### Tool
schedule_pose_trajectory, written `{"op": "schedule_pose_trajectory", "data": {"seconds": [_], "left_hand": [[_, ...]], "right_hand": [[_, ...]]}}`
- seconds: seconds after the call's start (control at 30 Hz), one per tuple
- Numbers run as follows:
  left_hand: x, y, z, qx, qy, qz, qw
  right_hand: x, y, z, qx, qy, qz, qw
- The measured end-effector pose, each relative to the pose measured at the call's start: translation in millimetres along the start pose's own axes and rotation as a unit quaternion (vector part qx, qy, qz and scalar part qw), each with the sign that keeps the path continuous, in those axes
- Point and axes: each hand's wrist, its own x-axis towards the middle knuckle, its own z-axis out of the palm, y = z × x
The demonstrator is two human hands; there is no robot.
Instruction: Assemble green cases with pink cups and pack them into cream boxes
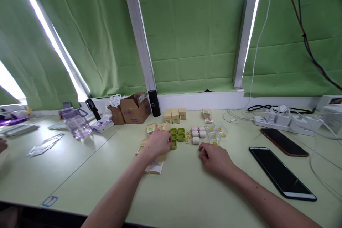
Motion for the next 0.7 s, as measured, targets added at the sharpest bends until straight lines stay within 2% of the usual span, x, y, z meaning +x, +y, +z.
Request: {"op": "schedule_pose_trajectory", "data": {"seconds": [0.13, 0.4, 0.57, 0.7], "left_hand": [[0.2, 2.0, 4.4, 0.022, -0.021, 0.026, 0.999], [2.3, 5.1, 13.7, 0.066, -0.021, 0.041, 0.997], [1.6, 15.0, 10.6, 0.074, -0.020, 0.045, 0.996], [-0.3, 26.0, 11.3, 0.057, -0.017, 0.048, 0.997]], "right_hand": [[0.0, 0.3, 1.6, 0.002, -0.004, 0.000, 1.000], [-3.0, -4.9, -4.9, -0.013, -0.011, -0.005, 1.000], [-3.9, -7.6, -6.5, -0.016, -0.009, 0.003, 1.000], [-3.7, -7.8, -4.3, -0.004, 0.015, -0.005, 1.000]]}}
